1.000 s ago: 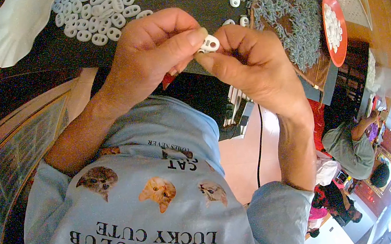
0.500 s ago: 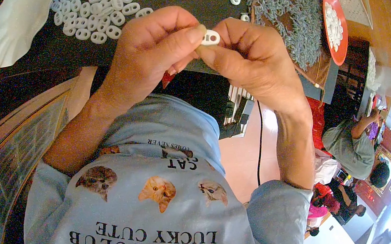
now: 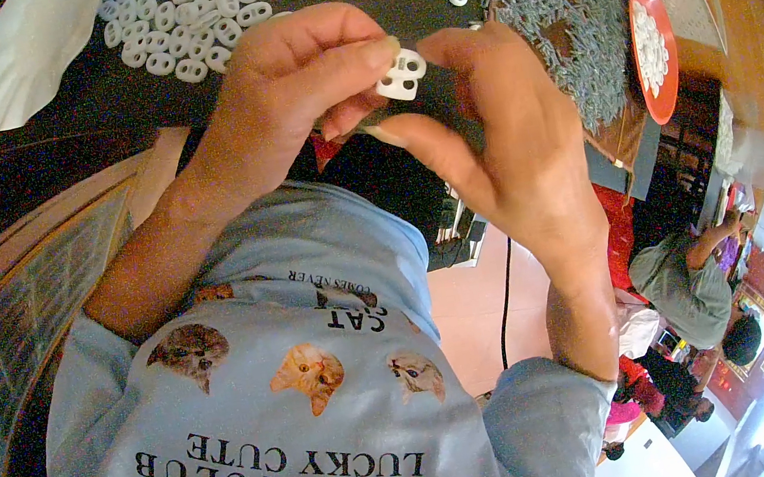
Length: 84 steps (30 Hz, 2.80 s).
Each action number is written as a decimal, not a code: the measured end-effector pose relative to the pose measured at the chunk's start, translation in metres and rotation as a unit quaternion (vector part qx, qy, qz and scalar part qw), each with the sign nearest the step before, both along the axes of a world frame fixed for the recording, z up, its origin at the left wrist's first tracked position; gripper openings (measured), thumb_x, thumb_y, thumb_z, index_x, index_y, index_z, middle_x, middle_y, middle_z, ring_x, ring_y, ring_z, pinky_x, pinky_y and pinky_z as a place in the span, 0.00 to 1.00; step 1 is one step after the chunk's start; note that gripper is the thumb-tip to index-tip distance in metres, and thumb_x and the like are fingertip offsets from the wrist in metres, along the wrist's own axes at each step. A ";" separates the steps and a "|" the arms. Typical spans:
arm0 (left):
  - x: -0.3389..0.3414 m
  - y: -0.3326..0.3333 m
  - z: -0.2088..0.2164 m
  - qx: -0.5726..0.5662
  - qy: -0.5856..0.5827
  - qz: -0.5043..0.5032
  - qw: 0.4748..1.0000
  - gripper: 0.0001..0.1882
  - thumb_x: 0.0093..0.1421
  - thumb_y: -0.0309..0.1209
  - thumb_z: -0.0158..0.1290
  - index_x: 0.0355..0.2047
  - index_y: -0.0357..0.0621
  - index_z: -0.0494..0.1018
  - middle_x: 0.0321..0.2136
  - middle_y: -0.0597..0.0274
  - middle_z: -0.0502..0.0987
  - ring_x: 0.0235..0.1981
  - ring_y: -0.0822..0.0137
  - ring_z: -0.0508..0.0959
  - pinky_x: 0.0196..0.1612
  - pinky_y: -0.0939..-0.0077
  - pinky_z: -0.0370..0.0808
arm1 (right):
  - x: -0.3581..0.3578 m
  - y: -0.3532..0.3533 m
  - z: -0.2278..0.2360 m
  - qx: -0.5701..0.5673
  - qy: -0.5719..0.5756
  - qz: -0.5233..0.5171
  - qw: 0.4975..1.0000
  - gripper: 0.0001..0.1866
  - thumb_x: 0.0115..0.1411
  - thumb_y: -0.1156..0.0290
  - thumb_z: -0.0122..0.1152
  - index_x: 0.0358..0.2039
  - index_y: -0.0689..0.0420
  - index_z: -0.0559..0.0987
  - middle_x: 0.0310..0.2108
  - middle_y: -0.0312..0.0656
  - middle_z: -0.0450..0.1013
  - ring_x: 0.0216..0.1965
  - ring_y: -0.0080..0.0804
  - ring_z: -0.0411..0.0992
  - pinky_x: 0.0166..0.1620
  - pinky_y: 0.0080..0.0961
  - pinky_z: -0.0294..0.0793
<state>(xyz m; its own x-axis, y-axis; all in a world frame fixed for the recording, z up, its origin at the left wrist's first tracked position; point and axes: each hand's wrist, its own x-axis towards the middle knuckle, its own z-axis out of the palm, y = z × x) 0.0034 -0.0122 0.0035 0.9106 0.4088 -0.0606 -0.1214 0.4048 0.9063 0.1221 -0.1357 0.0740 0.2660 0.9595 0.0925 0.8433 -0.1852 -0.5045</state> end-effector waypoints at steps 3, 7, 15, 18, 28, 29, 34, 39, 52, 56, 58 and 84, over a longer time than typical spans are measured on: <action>-0.002 -0.001 0.001 -0.002 0.000 -0.009 1.000 0.09 0.61 0.33 0.50 0.29 0.40 0.72 0.14 0.74 0.66 0.14 0.84 0.63 0.16 0.88 0.58 | 0.005 0.003 -0.011 0.057 -0.084 0.067 0.993 0.18 0.51 0.69 0.67 0.39 0.63 0.72 0.24 0.37 0.63 0.22 0.22 0.60 0.24 0.20 0.60; -0.001 0.000 -0.001 0.004 -0.011 -0.014 1.000 0.09 0.61 0.33 0.50 0.29 0.40 0.72 0.13 0.74 0.65 0.13 0.84 0.62 0.16 0.88 0.58 | 0.010 0.007 -0.015 0.058 -0.127 0.125 0.982 0.16 0.53 0.69 0.65 0.38 0.64 0.71 0.28 0.45 0.65 0.23 0.37 0.64 0.26 0.29 0.66; -0.003 -0.001 -0.003 0.018 -0.018 -0.025 0.999 0.08 0.62 0.32 0.48 0.28 0.42 0.71 0.14 0.76 0.62 0.14 0.85 0.60 0.17 0.88 0.55 | 0.011 0.012 -0.017 0.059 -0.130 0.151 0.978 0.13 0.51 0.70 0.65 0.32 0.61 0.70 0.23 0.46 0.63 0.21 0.45 0.67 0.22 0.36 0.68; -0.003 -0.002 -0.006 0.020 -0.031 -0.029 0.999 0.08 0.62 0.33 0.47 0.28 0.43 0.69 0.15 0.77 0.60 0.16 0.84 0.58 0.18 0.88 0.53 | 0.013 0.014 -0.022 0.076 -0.117 0.167 0.976 0.13 0.51 0.71 0.65 0.32 0.61 0.70 0.23 0.46 0.63 0.21 0.45 0.67 0.21 0.36 0.67; -0.003 -0.003 -0.003 0.075 -0.014 -0.039 0.996 0.09 0.61 0.34 0.44 0.28 0.44 0.67 0.18 0.77 0.59 0.19 0.85 0.57 0.21 0.86 0.52 | 0.018 0.009 -0.027 0.066 -0.120 0.170 0.976 0.16 0.50 0.66 0.66 0.32 0.60 0.70 0.24 0.45 0.64 0.22 0.45 0.68 0.23 0.37 0.69; -0.002 -0.003 -0.004 0.076 -0.014 -0.039 0.996 0.09 0.61 0.34 0.44 0.28 0.44 0.67 0.18 0.77 0.59 0.19 0.85 0.57 0.21 0.86 0.52 | 0.018 0.008 -0.026 0.053 -0.121 0.171 0.976 0.17 0.50 0.64 0.66 0.33 0.60 0.70 0.25 0.45 0.65 0.23 0.45 0.69 0.23 0.37 0.70; -0.002 -0.002 -0.004 0.079 -0.030 -0.048 0.995 0.09 0.61 0.34 0.45 0.28 0.43 0.67 0.17 0.77 0.59 0.19 0.85 0.57 0.21 0.86 0.53 | 0.017 0.006 -0.023 0.066 -0.155 0.177 0.970 0.18 0.51 0.61 0.65 0.33 0.60 0.69 0.27 0.44 0.65 0.24 0.45 0.69 0.23 0.36 0.70; 0.000 -0.007 -0.005 0.063 -0.026 -0.041 0.997 0.10 0.61 0.33 0.44 0.26 0.42 0.66 0.17 0.77 0.59 0.19 0.83 0.57 0.21 0.84 0.53 | 0.018 0.006 -0.030 0.082 -0.189 0.184 0.961 0.18 0.51 0.63 0.65 0.33 0.61 0.69 0.27 0.44 0.65 0.23 0.44 0.69 0.23 0.36 0.70; 0.006 -0.009 -0.004 0.100 0.018 0.018 0.995 0.11 0.56 0.28 0.42 0.19 0.35 0.62 0.14 0.59 0.62 0.19 0.73 0.63 0.23 0.74 0.62 | 0.016 0.005 -0.036 0.046 -0.104 0.166 0.980 0.12 0.56 0.70 0.58 0.33 0.63 0.67 0.26 0.49 0.64 0.25 0.49 0.67 0.28 0.38 0.68; 0.009 -0.009 -0.008 0.062 0.014 0.014 0.998 0.11 0.56 0.28 0.42 0.19 0.35 0.61 0.14 0.60 0.62 0.19 0.75 0.63 0.23 0.75 0.61 | 0.018 0.004 -0.036 0.011 -0.103 0.165 0.981 0.09 0.59 0.73 0.53 0.35 0.65 0.67 0.28 0.51 0.64 0.29 0.53 0.66 0.31 0.39 0.67; 0.009 -0.009 -0.008 0.078 0.003 0.010 0.997 0.11 0.56 0.28 0.42 0.19 0.36 0.60 0.14 0.62 0.63 0.19 0.76 0.63 0.23 0.75 0.61 | 0.019 0.005 -0.036 0.012 -0.102 0.168 0.980 0.08 0.59 0.73 0.52 0.35 0.64 0.67 0.28 0.51 0.64 0.29 0.53 0.66 0.31 0.39 0.66; -0.003 -0.009 0.006 0.068 0.007 -0.052 0.996 0.12 0.63 0.35 0.44 0.27 0.42 0.67 0.20 0.74 0.65 0.23 0.82 0.63 0.26 0.86 0.60 | 0.013 -0.016 -0.019 -0.026 0.375 -0.088 0.922 0.10 0.65 0.68 0.50 0.30 0.61 0.70 0.21 0.28 0.60 0.25 0.14 0.55 0.26 0.15 0.56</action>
<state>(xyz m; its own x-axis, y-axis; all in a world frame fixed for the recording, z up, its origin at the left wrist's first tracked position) 0.0008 -0.0208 0.0095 0.9477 0.3184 -0.0238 -0.0724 0.2869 0.9552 0.1353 -0.1513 0.0551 0.3888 0.8933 -0.2256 0.2146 -0.3260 -0.9207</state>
